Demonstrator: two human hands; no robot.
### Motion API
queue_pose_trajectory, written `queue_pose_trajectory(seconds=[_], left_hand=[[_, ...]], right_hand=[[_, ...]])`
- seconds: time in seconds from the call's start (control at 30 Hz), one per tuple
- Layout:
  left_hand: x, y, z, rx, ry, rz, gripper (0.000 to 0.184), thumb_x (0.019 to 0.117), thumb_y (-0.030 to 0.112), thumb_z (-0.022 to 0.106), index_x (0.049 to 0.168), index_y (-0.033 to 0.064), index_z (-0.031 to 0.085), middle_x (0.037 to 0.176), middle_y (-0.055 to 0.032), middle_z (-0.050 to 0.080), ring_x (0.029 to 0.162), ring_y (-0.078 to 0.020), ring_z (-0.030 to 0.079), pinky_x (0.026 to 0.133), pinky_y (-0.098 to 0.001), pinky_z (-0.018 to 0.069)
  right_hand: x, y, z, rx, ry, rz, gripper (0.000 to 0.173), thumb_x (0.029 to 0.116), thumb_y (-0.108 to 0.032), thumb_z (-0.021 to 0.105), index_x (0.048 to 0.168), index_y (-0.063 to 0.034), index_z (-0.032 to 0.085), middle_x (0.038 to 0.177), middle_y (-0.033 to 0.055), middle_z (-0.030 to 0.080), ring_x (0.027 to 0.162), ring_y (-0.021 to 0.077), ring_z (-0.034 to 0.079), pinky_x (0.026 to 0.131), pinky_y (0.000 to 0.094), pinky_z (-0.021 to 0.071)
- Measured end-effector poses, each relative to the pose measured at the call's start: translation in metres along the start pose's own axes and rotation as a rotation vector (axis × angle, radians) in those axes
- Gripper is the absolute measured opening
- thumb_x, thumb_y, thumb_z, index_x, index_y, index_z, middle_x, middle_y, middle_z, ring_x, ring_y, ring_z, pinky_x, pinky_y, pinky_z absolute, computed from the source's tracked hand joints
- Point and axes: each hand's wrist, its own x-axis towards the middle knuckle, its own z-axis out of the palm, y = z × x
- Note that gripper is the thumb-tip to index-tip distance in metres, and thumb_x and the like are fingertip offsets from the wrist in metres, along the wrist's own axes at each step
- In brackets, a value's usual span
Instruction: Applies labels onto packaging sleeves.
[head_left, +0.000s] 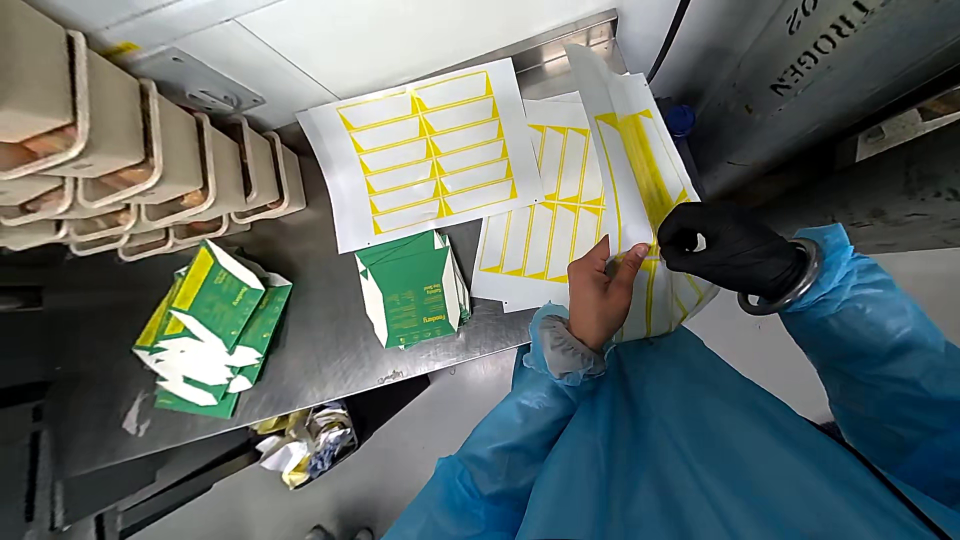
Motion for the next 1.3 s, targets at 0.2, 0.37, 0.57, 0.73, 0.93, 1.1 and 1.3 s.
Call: queue_pose_trajectory(seconds=[0.2,0.37,0.57,0.73,0.93,1.1,1.3], left_hand=[[0.002,0.005,-0.003,-0.056,-0.032,-0.058,0.016,0.1026,0.015,0.063,0.114,0.0042,0.069,0.09,-0.0066,0.073,0.074,-0.0117,0.07,0.066,-0.0269,0.06],[0.007,0.003,-0.007,-0.097,-0.023,-0.094,0.017,0.1031,0.015,0.062,0.115,0.0037,0.068,0.093,-0.007,0.073,0.078,-0.0123,0.071,0.069,-0.0286,0.0612],[0.02,-0.017,-0.02,-0.394,0.047,-0.182,0.019,0.1036,0.011,0.06,0.116,-0.0026,0.065,0.097,-0.013,0.073,0.086,-0.019,0.072,0.079,-0.0368,0.0627],[0.023,-0.029,-0.03,-0.528,0.063,-0.255,0.018,0.1039,0.01,0.058,0.118,-0.0006,0.062,0.097,-0.0106,0.072,0.086,-0.0165,0.072,0.08,-0.036,0.0624],[0.015,-0.016,-0.037,-0.483,0.001,-0.295,0.017,0.1063,0.018,0.056,0.118,0.0092,0.065,0.095,-0.0039,0.073,0.08,-0.0109,0.071,0.073,-0.0296,0.0623],[0.018,-0.016,-0.033,-0.439,0.021,-0.337,0.019,0.1074,0.02,0.054,0.121,0.0093,0.063,0.096,-0.0025,0.072,0.081,-0.0089,0.071,0.074,-0.0277,0.0619],[0.018,-0.017,-0.028,-0.434,-0.02,-0.308,0.019,0.1071,0.018,0.054,0.121,0.0092,0.063,0.096,-0.0026,0.073,0.082,-0.0088,0.072,0.074,-0.0271,0.0619]], right_hand=[[0.014,0.007,-0.014,-0.287,-0.061,-0.284,0.011,0.0815,-0.022,0.071,0.081,-0.0113,0.068,0.083,0.0041,0.065,0.077,0.0171,0.063,0.067,0.0354,0.052],[0.03,-0.001,-0.025,-0.417,-0.16,-0.325,0.013,0.0812,-0.024,0.073,0.079,-0.0129,0.067,0.087,0.004,0.067,0.083,0.0202,0.066,0.07,0.0385,0.054],[0.034,0.006,-0.017,-0.204,-0.093,-0.37,0.019,0.0964,-0.016,0.06,0.105,-0.0103,0.075,0.104,0.0043,0.073,0.094,0.0133,0.069,0.085,0.0326,0.0582],[0.027,0.006,0.015,-0.113,0.101,-0.275,0.028,0.0921,-0.031,0.074,0.114,-0.0142,0.077,0.117,0.0021,0.074,0.106,0.0142,0.068,0.092,0.0351,0.0565],[0.023,0.009,0.034,-0.051,0.289,-0.377,0.015,0.0922,-0.017,0.074,0.104,-0.0111,0.081,0.11,0.004,0.076,0.102,0.0149,0.069,0.09,0.0317,0.0578],[0.018,0.007,0.037,-0.16,0.324,-0.35,0.022,0.0918,-0.026,0.076,0.108,-0.0132,0.08,0.112,0.0025,0.076,0.103,0.0152,0.069,0.09,0.0335,0.0569],[0.015,0.006,0.039,-0.341,0.384,-0.424,0.014,0.0967,-0.02,0.068,0.1,-0.0119,0.079,0.104,0.0057,0.076,0.097,0.0214,0.069,0.084,0.037,0.0552]])
